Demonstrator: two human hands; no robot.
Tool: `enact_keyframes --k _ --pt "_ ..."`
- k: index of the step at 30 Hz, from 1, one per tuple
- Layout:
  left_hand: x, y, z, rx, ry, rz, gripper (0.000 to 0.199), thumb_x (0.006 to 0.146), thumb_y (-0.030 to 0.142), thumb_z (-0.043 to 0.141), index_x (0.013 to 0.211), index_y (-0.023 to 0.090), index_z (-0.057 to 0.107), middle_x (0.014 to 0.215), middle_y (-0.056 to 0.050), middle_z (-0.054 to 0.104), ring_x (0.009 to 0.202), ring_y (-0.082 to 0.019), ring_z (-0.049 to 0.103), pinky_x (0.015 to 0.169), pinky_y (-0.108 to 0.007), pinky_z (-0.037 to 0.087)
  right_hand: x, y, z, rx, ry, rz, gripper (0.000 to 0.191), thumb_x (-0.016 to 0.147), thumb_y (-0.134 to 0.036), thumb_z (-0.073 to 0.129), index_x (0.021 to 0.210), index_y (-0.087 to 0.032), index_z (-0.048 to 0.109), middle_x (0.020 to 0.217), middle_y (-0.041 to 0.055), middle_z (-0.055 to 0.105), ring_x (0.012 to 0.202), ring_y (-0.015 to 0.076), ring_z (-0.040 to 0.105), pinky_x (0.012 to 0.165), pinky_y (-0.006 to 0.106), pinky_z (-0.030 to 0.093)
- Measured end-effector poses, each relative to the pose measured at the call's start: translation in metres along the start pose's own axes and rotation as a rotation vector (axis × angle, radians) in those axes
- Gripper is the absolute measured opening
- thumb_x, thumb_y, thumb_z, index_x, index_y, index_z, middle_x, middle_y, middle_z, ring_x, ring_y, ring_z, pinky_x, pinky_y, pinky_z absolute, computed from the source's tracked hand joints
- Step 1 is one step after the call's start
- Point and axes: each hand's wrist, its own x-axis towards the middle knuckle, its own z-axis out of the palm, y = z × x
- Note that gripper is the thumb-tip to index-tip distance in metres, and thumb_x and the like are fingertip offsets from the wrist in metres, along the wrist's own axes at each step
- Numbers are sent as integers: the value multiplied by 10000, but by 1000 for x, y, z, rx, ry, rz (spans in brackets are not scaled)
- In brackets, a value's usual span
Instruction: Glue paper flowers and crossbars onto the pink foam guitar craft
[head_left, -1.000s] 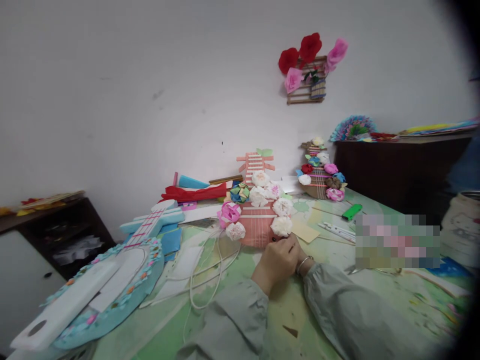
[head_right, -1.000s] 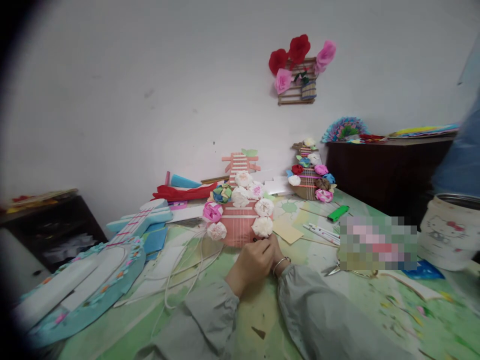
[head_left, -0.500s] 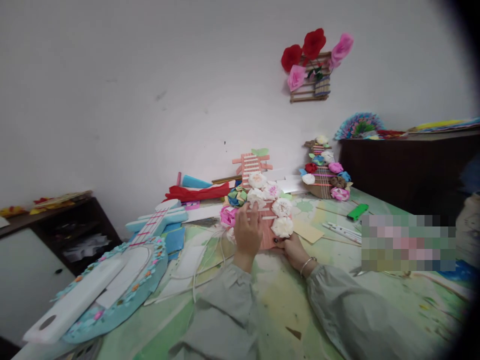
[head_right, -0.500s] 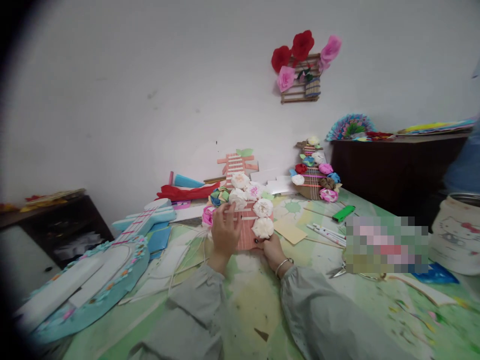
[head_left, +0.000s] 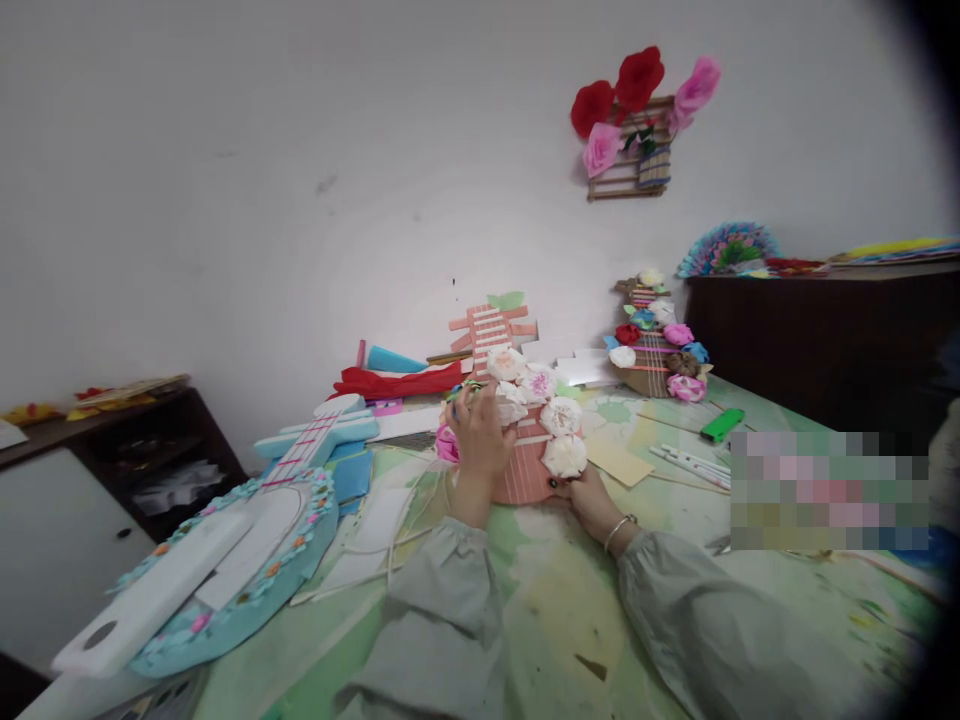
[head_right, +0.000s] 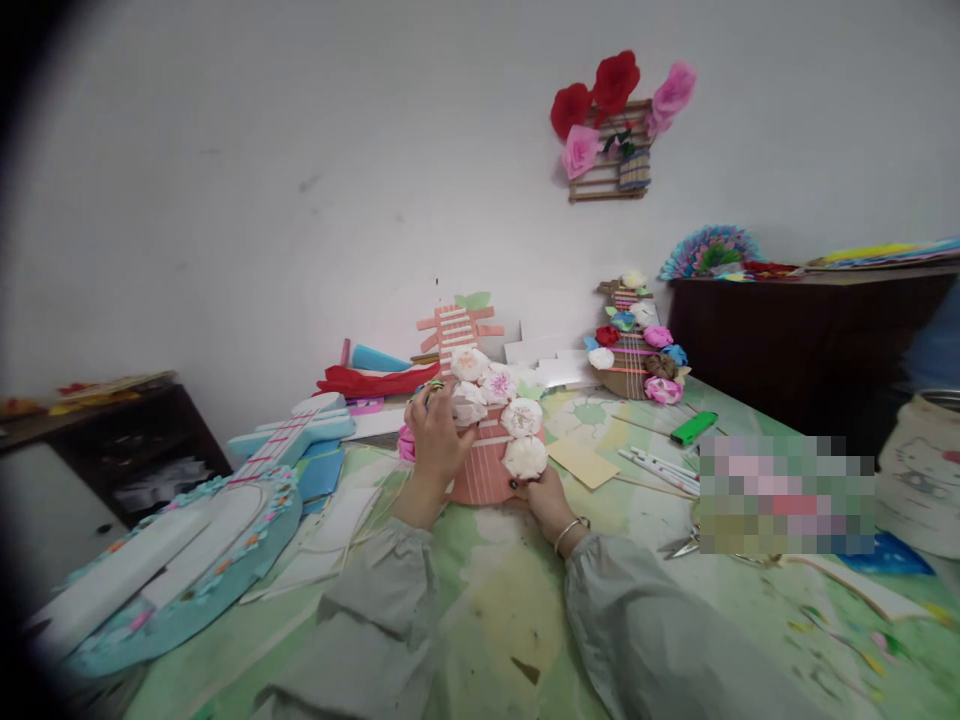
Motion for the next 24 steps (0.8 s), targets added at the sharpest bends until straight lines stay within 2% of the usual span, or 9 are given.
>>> enact_keyframes --k 5,12,18,24 --pt "1 -9 2 -28 12 26 648 710 302 684 1278 134 421 1292 -174 505 1290 -326 320 1057 -519 211 -1 -1 -1 -4 -17 7 487 430 -94 655 902 -205 608 817 3 701 716 232 659 629 391 576" --pt "2 -7 -6 -113 44 29 598 657 251 727 1202 182 488 1226 -140 549 1254 -319 355 1060 -493 212 -3 -3 0 -6 -1 17 473 427 -92 654 880 -214 601 785 3 702 685 240 663 613 405 573" --pt "3 -9 -8 -117 67 79 532 698 347 715 1178 219 524 1135 -85 621 1210 -316 391 1041 -499 214 -2 -2 -1 9 -24 12 464 431 -86 636 876 -211 605 781 -7 701 699 231 663 638 399 578" --pt "2 -9 -8 -107 142 81 541 670 436 725 1127 201 558 1062 -89 636 1124 -319 431 1016 -500 243 -1 -1 -2 8 -22 8 435 431 -83 625 847 -207 599 762 2 694 673 219 653 604 363 572"
